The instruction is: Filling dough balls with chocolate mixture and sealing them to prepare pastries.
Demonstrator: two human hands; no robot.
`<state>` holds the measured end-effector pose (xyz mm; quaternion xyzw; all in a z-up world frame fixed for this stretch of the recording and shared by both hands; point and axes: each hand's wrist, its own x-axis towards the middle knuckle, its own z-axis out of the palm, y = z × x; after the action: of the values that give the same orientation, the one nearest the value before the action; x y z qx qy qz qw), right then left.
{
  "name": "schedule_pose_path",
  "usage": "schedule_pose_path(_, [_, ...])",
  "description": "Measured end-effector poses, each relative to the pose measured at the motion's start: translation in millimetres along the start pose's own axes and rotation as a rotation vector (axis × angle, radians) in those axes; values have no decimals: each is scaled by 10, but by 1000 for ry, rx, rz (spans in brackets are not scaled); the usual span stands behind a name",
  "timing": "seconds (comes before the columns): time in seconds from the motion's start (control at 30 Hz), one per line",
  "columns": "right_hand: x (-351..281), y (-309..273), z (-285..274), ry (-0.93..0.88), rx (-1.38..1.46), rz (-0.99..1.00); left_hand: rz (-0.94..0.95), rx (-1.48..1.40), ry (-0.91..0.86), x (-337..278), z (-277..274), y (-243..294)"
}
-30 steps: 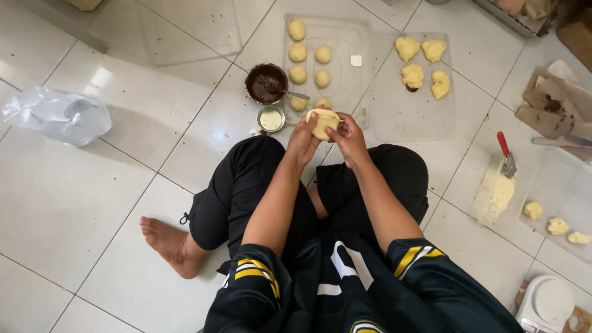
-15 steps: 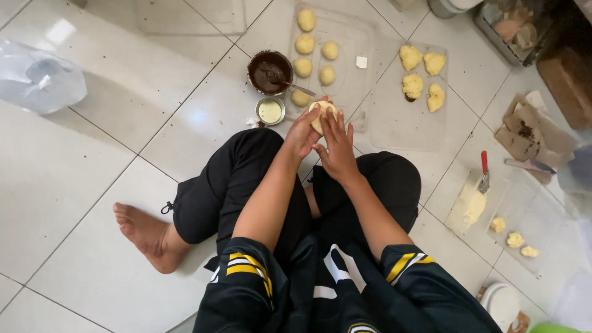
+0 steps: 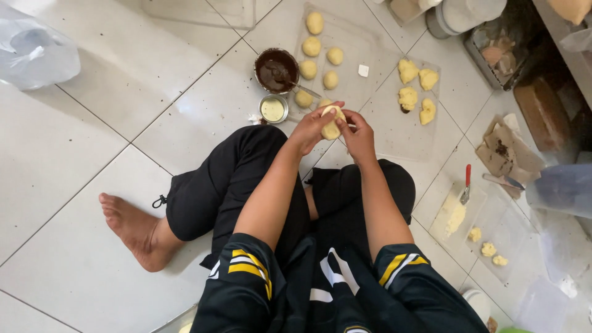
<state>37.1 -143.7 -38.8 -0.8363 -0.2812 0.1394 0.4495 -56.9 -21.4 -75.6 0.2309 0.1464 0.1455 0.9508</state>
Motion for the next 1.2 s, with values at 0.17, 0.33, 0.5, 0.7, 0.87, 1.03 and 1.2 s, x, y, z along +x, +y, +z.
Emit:
schedule_pose_path(0.17, [16,-104,96,78,235,15,-7,106,36,96,-165,-168])
schedule_pose_path(0.33, [-21,-31,170,-82,457,155,-4,157,227,372,-513,-354])
schedule_pose_path(0.5, [-318,-309,296,14,-203,-392,97,164,516,168,-375,-46])
schedule_pose_path(0.7, [-262,-88,485,-296,-493,-482,28,-153,453,197,-420,61])
schedule_pose_path(0.87, [-232,-291,297,-176,-840,-593,37,-201,380,164,-428,100])
schedule_pose_path(1.03, [-229,-453,164,14,-422,-524,65,-45,373,214,-576,37])
schedule_pose_path(1.2, [103,54,266,-99,-252,-387,-106,208,226,137,-448,-85])
